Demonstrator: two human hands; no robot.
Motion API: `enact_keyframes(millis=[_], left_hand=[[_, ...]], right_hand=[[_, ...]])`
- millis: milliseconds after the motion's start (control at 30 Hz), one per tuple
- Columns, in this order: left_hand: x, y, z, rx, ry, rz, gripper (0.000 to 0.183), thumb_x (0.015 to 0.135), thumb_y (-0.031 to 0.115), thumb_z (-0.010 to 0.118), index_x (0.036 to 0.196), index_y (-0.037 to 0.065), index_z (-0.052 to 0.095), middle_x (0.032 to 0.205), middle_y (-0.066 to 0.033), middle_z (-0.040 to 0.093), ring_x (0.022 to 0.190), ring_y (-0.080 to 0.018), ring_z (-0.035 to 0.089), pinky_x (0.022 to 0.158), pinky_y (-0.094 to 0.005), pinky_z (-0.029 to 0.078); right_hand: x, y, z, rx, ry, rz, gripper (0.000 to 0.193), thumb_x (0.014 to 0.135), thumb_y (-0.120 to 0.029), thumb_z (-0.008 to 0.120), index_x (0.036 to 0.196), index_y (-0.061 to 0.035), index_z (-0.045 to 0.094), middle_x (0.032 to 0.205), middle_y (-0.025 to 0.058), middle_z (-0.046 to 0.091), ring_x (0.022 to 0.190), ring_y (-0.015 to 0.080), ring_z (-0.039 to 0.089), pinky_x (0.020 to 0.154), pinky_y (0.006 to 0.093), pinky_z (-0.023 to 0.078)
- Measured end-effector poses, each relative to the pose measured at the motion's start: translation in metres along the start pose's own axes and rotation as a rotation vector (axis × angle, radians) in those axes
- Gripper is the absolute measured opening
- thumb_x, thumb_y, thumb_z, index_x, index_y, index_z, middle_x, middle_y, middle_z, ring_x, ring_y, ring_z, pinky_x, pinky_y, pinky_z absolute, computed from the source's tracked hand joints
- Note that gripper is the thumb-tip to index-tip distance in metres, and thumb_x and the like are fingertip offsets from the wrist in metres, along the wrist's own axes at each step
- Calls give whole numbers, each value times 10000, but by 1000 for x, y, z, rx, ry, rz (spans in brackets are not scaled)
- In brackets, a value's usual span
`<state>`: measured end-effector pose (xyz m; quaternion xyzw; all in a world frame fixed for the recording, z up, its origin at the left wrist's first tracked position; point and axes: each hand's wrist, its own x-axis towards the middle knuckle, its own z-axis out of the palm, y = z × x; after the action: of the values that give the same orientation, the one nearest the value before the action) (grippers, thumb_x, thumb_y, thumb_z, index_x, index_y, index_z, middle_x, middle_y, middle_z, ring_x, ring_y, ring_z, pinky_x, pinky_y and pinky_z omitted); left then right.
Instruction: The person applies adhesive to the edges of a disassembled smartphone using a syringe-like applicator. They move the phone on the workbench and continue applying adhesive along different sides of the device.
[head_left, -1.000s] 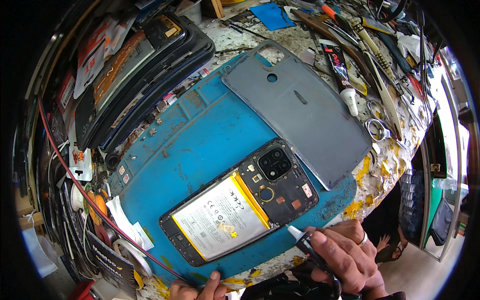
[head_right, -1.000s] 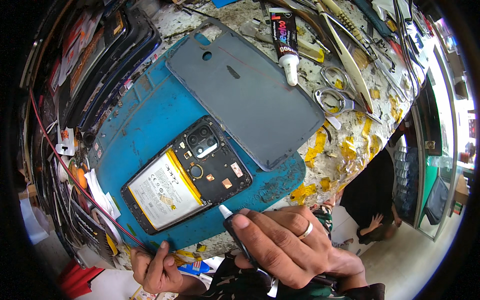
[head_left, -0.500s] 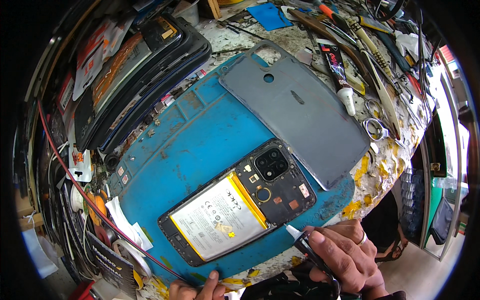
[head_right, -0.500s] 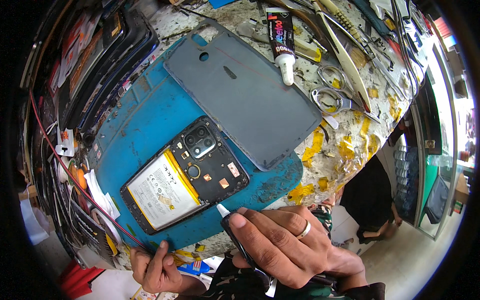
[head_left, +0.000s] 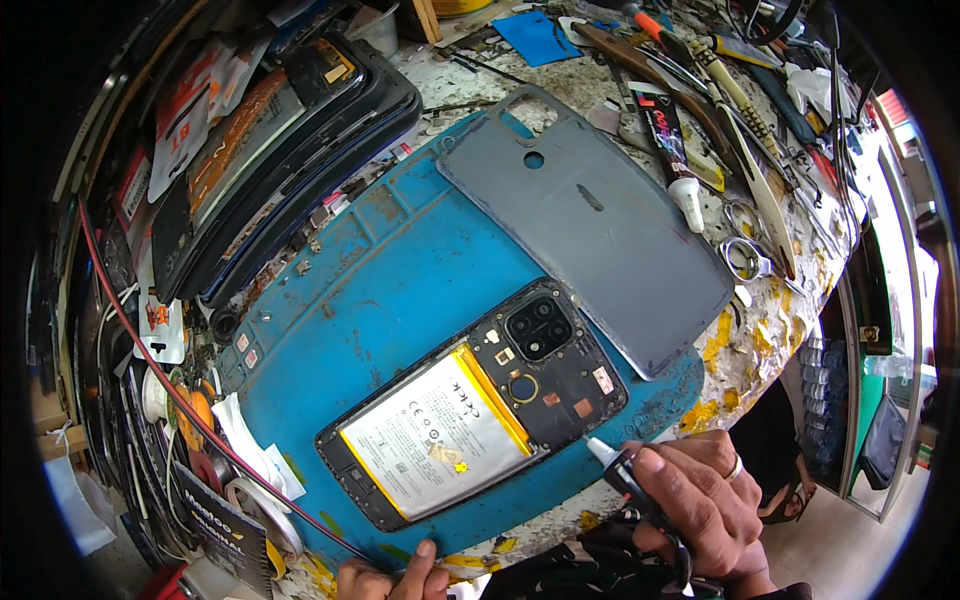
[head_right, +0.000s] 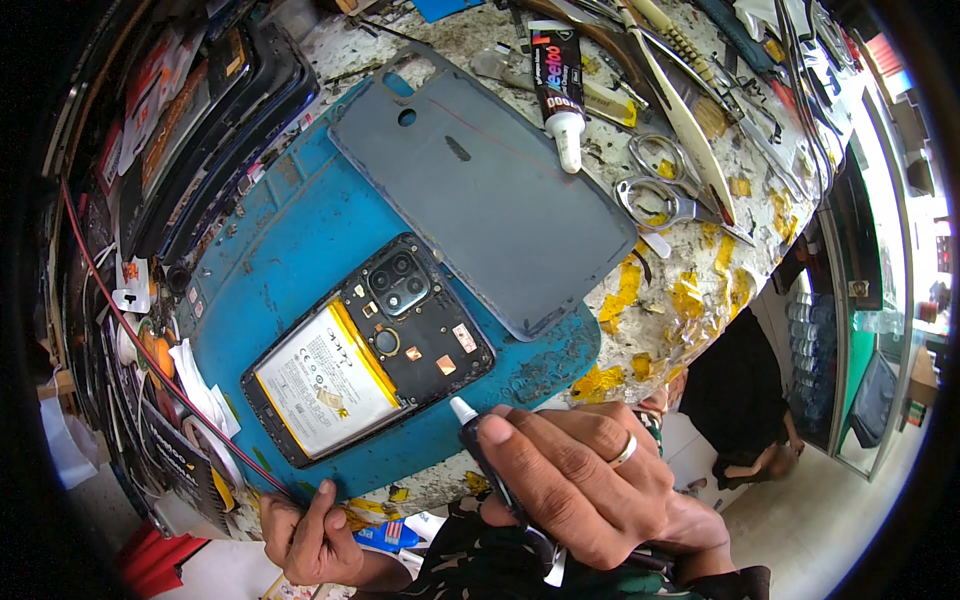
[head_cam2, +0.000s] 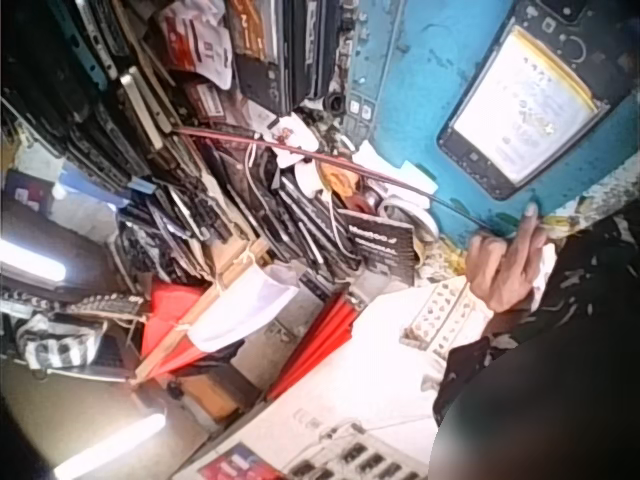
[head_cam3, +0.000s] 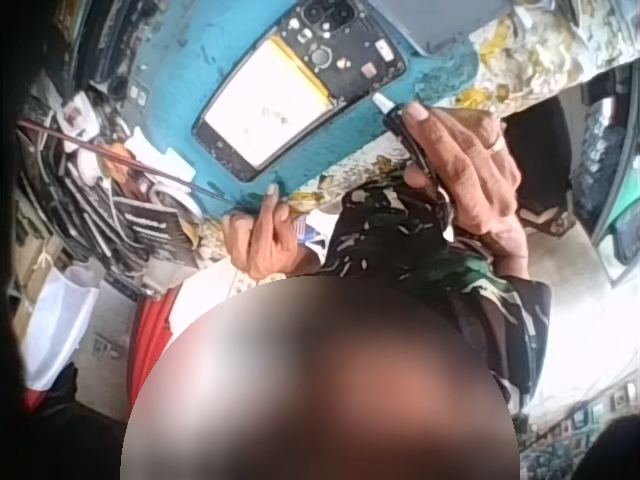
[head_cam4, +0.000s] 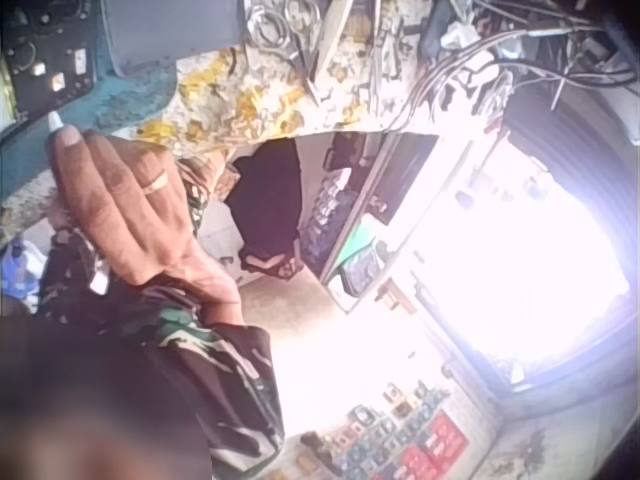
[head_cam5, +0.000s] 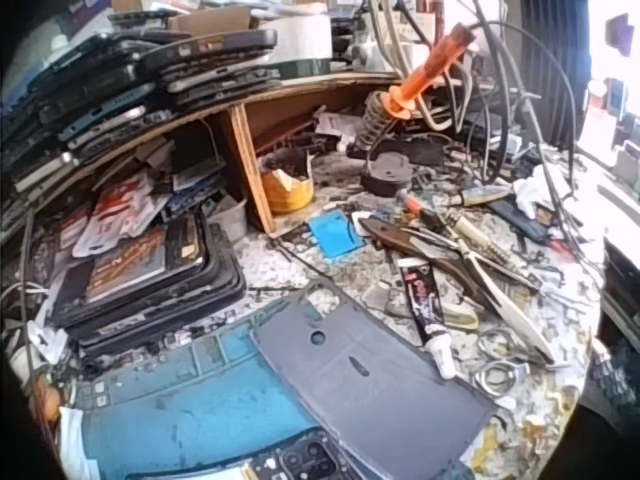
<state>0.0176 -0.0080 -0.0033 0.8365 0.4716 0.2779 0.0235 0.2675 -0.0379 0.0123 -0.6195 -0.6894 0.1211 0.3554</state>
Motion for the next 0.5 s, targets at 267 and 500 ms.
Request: enact_keyframes(millis=[267, 500], left_hand=[[0, 1, 0, 0, -10, -14, 270, 875, 239, 587, 894, 9, 726, 543, -28, 366, 537, -215, 390, 530, -345, 331], [-2, 2, -6, -2, -16, -31, 272, 876, 240, 586, 894, 7, 724, 542, -36, 373, 536, -216, 392, 532, -346, 334]], right_hand=[[1, -1, 2, 6, 31, 17, 425, 764, -197, 724, 1097, 42, 611, 900, 132, 672, 800, 206, 657, 630, 295, 519], [-2, -4, 1, 13, 34, 19, 423, 779, -202, 717, 1099, 53, 609, 892, 144, 669, 788, 215, 653, 626, 306, 520]])
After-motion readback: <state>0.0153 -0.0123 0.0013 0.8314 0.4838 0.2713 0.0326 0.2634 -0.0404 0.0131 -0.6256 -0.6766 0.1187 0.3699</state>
